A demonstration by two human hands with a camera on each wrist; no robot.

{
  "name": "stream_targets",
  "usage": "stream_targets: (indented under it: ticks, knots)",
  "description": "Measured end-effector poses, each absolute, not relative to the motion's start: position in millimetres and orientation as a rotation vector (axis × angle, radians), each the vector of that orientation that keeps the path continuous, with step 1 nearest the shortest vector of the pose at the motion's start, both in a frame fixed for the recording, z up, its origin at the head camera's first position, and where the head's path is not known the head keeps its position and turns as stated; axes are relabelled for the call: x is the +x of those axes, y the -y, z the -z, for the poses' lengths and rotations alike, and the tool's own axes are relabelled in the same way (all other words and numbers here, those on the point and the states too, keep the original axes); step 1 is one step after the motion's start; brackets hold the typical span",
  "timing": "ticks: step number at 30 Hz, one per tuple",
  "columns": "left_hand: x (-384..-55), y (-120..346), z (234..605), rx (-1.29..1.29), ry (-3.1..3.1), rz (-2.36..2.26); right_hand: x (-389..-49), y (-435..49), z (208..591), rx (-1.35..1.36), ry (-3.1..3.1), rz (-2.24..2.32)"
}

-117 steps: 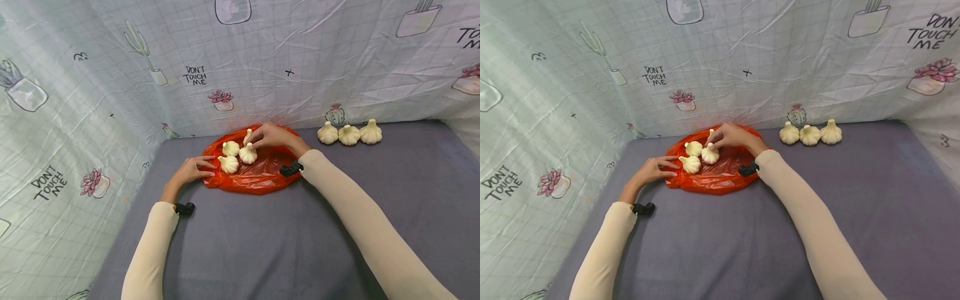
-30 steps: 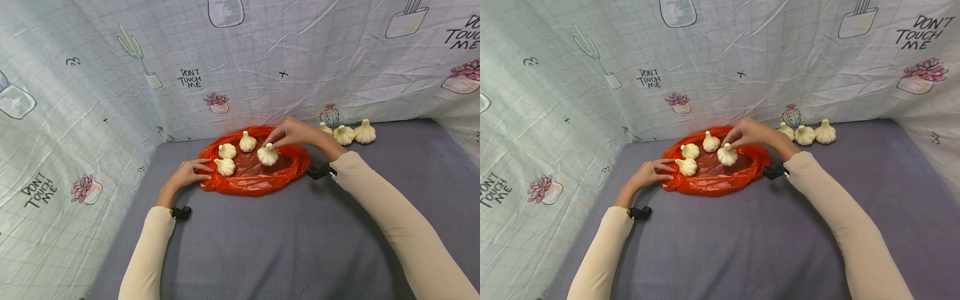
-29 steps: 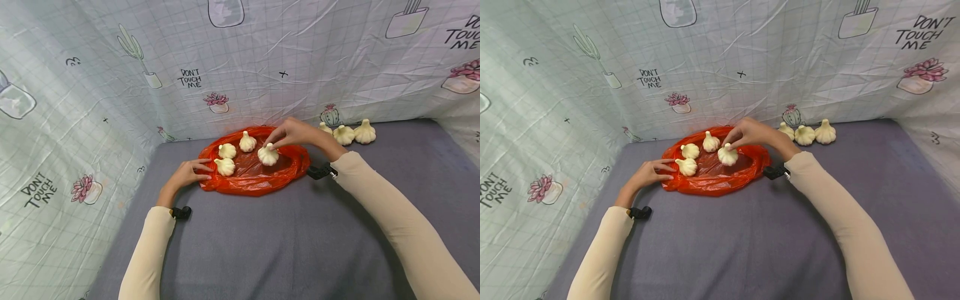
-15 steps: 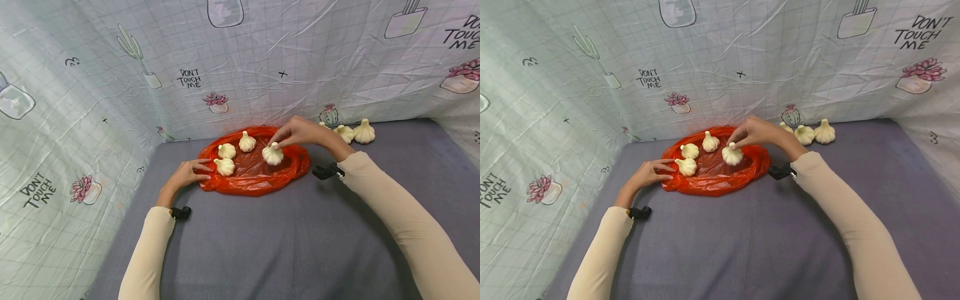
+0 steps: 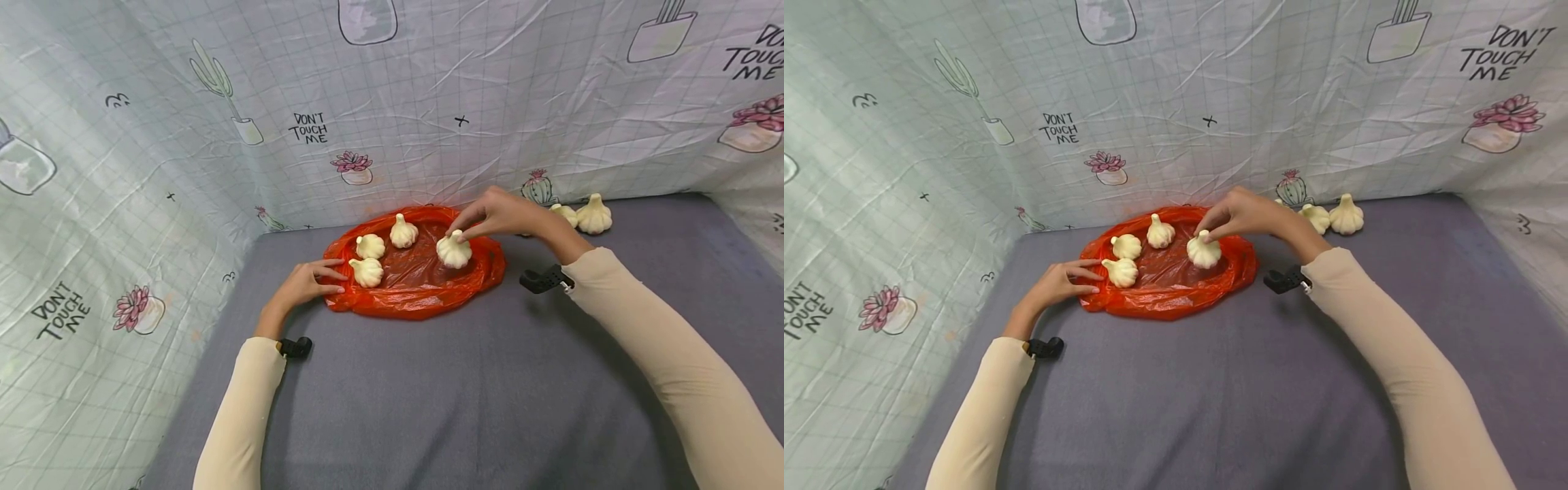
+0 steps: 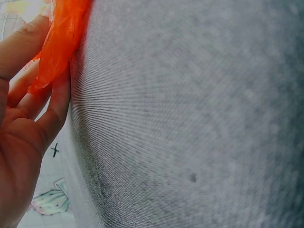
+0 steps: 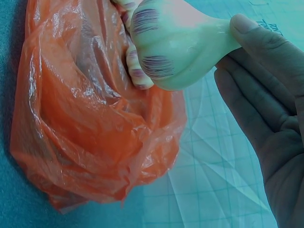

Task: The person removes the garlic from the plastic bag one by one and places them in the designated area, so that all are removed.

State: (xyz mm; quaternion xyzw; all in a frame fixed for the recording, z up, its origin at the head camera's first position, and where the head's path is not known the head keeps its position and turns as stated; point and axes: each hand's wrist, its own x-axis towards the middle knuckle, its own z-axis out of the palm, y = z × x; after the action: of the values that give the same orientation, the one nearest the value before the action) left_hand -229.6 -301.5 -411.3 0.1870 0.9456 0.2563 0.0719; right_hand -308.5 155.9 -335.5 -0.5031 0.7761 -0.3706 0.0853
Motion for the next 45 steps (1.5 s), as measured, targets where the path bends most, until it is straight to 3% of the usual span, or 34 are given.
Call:
stream_targets:
  ticks: [45]
  knots:
    - [-226.6,300.8,408.4,0.563,-2.841,-0.779,-296.6,-197.2,330.9,-1.411,-2.332,1.129]
